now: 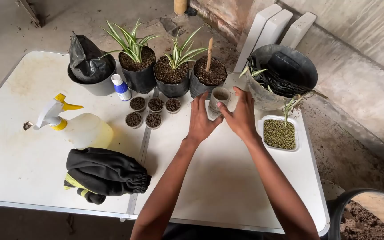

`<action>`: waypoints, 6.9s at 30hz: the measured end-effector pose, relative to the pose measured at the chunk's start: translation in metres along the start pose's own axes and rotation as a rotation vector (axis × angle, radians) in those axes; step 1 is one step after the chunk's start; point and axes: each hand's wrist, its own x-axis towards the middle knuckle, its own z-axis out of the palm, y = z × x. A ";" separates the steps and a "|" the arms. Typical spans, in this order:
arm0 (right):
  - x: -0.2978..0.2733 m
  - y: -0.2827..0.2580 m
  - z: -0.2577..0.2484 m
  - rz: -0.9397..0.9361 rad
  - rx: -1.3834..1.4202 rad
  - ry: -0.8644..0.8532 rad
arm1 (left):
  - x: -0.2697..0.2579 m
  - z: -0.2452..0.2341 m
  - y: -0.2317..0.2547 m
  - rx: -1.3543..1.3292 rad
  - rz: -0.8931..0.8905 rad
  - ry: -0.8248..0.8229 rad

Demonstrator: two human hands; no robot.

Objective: A person fills a small plastic cup with soil from a bucket and plants a seed using a small stick.

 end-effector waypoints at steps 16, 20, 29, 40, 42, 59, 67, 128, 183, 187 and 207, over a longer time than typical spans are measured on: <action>0.046 0.023 0.012 0.030 0.156 -0.145 | 0.024 0.039 -0.018 -0.056 -0.085 0.046; 0.048 0.016 0.004 0.030 0.176 -0.120 | 0.023 0.043 -0.019 -0.049 -0.085 0.111; 0.046 0.019 0.008 -0.044 0.139 -0.125 | 0.024 0.047 -0.024 -0.136 -0.102 0.134; 0.043 0.030 0.012 0.013 0.197 -0.110 | 0.026 0.048 -0.031 -0.145 0.014 0.188; 0.043 0.024 0.007 0.000 0.129 -0.110 | 0.027 0.050 -0.034 -0.143 0.041 0.224; 0.024 -0.012 -0.031 -0.057 0.225 0.083 | 0.012 -0.031 0.036 -0.257 -0.059 0.039; -0.039 -0.023 -0.044 -0.126 0.113 0.017 | -0.019 -0.023 0.055 -0.085 0.111 -0.052; -0.431 0.362 -0.285 1.398 -0.767 -0.182 | -0.214 0.315 0.266 -0.620 0.340 -0.968; -0.393 0.405 -0.275 0.880 -1.073 -0.282 | -0.214 0.321 0.254 -0.602 0.327 -0.906; -0.332 0.336 -0.309 0.848 -1.019 -0.164 | -0.219 0.326 0.256 -0.664 0.269 -0.881; -0.278 0.241 -0.340 0.515 -1.270 -0.173 | -0.215 0.324 0.262 -0.633 0.202 -0.868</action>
